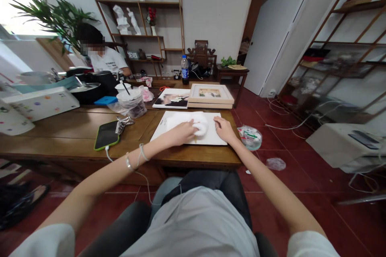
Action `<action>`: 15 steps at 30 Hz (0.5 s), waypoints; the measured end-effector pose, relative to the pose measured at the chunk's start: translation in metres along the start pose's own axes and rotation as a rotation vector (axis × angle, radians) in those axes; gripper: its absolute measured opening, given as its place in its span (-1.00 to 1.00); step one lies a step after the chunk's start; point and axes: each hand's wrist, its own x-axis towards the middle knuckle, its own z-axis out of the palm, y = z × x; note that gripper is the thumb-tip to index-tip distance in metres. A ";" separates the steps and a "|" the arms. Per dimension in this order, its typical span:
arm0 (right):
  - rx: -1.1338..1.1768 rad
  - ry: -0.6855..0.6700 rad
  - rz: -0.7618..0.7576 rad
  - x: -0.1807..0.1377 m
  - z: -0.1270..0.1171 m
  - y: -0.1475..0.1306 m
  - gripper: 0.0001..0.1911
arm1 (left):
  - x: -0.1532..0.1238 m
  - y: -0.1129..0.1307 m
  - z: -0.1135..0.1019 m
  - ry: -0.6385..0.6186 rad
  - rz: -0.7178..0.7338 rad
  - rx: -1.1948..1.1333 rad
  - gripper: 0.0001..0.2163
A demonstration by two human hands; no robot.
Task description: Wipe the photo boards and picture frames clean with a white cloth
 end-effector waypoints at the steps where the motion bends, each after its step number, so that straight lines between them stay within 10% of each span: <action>1: 0.000 -0.001 0.003 0.000 0.000 0.000 -0.62 | 0.010 -0.008 0.001 -0.012 -0.021 -0.003 -0.77; 8: 0.014 -0.013 0.006 0.000 -0.001 -0.001 -0.62 | 0.056 -0.016 0.018 0.030 -0.128 0.043 -0.72; 15: 0.014 -0.007 -0.006 0.000 -0.001 -0.001 -0.61 | 0.022 0.035 0.007 0.007 -0.063 0.158 -0.68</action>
